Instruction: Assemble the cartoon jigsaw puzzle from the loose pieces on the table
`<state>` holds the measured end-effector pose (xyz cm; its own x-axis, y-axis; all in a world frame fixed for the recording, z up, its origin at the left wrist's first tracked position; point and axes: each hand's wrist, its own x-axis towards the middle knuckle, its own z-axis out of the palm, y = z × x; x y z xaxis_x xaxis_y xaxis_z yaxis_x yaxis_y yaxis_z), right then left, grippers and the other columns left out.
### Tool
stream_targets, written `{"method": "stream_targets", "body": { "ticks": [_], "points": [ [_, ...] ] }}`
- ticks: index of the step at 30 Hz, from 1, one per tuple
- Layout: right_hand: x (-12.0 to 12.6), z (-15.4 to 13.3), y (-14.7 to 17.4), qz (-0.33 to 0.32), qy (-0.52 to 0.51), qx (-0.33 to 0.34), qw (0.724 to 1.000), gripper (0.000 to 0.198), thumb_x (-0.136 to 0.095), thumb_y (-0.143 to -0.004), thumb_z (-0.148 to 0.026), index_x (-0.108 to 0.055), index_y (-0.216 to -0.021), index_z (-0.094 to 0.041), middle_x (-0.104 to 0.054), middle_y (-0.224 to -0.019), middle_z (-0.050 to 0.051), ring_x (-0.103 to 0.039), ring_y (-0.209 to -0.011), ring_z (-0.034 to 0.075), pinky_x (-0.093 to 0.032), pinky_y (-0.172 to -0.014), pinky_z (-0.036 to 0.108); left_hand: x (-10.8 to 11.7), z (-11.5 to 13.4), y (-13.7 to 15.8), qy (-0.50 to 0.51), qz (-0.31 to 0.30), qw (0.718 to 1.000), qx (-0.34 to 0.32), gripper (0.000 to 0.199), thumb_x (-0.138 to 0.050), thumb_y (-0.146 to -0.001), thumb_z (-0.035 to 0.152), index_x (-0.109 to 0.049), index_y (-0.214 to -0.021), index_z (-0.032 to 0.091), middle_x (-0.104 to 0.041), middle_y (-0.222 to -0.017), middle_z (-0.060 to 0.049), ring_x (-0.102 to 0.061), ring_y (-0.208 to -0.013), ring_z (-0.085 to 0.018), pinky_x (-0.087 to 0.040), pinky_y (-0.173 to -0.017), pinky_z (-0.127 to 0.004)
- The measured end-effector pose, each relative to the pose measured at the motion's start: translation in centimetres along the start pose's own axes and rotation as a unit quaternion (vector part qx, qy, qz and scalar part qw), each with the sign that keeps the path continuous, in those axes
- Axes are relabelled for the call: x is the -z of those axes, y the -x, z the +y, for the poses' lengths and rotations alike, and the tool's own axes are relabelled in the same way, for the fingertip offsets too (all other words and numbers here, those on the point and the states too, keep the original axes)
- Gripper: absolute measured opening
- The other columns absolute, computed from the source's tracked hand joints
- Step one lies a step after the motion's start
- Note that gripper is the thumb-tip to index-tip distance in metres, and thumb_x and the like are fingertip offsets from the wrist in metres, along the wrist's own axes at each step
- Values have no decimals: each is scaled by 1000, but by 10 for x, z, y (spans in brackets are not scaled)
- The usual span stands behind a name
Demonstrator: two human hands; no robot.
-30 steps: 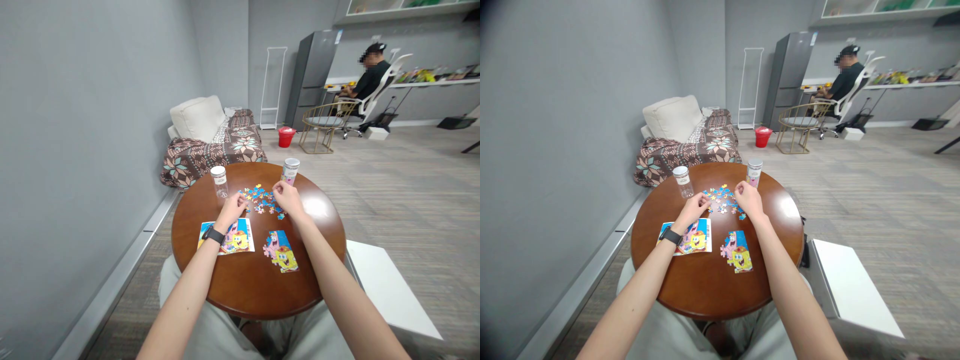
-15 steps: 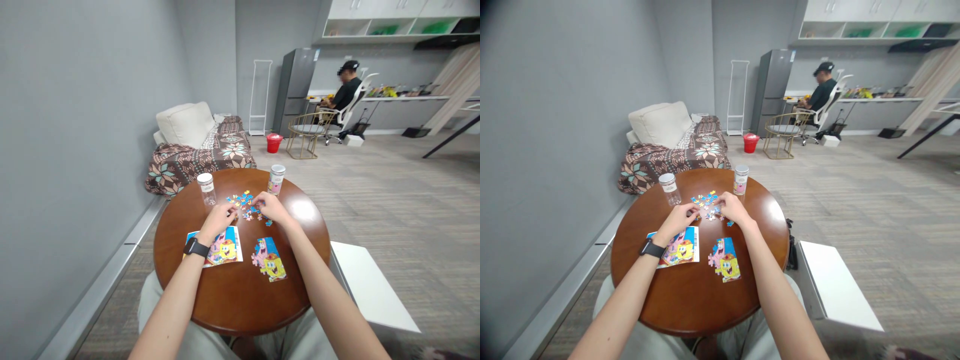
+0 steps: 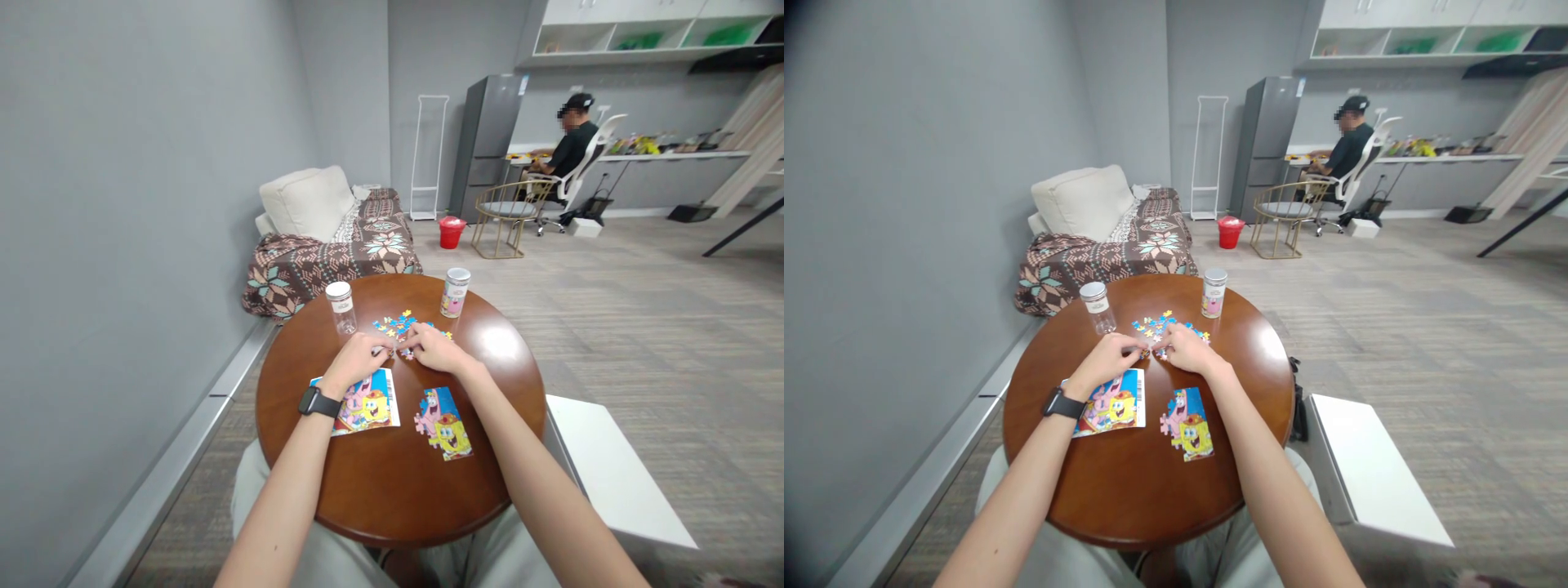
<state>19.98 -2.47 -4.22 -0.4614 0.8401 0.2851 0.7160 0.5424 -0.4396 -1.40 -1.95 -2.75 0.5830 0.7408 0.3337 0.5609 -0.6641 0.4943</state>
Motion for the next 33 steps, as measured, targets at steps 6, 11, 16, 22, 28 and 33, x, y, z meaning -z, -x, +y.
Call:
{"method": "stream_targets", "body": {
  "ticks": [6,11,16,22,28,33],
  "points": [
    [6,-1,0,8,-3,-34,999,45,-47,-74,7,-81,-81,-22,-64,-88,7,-55,-89,20,-44,-86,34,-1,0,1,-42,-21,999,-2,30,-52,-83,14,-80,-88,24,-78,-93,-4,-72,-88,-23,-50,-88,-32],
    [3,0,0,-13,-11,-20,1000,47,-45,-79,4,-80,-94,-23,-62,-92,7,-58,-94,20,-45,-91,33,-5,1,1,-35,-15,999,-10,31,-52,-85,13,-77,-99,23,-77,-103,-4,-70,-96,-20,-50,-94,-31],
    [4,1,0,41,-6,-76,996,43,-45,-80,3,-78,-99,-18,-62,-96,7,-60,-96,18,-45,-95,30,-7,5,0,-63,-44,995,-59,34,-52,-86,13,-73,-110,23,-71,-120,-4,-64,-113,-20,-47,-102,-34],
    [7,2,1,96,18,-147,984,35,-45,-85,-2,-76,-96,-15,-61,-97,9,-61,-94,19,-46,-93,29,-6,8,-1,-87,-69,989,-101,31,-52,-86,11,-77,-97,25,-73,-116,0,-63,-113,-20,-47,-102,-36],
    [7,1,2,90,2,-145,985,33,-47,-84,-2,-76,-86,-16,-61,-94,8,-60,-90,18,-46,-90,30,-4,8,-1,-89,-49,992,-77,26,-52,-84,11,-76,-84,22,-75,-107,0,-65,-104,-20,-48,-96,-35],
    [9,-2,2,45,-26,-98,994,37,-48,-74,4,-77,-70,-18,-62,-89,6,-59,-85,17,-45,-88,29,-6,8,-1,-81,-26,995,-51,23,-55,-85,16,-73,-98,21,-71,-115,-4,-64,-108,-22,-48,-100,-37]
  ]
}}
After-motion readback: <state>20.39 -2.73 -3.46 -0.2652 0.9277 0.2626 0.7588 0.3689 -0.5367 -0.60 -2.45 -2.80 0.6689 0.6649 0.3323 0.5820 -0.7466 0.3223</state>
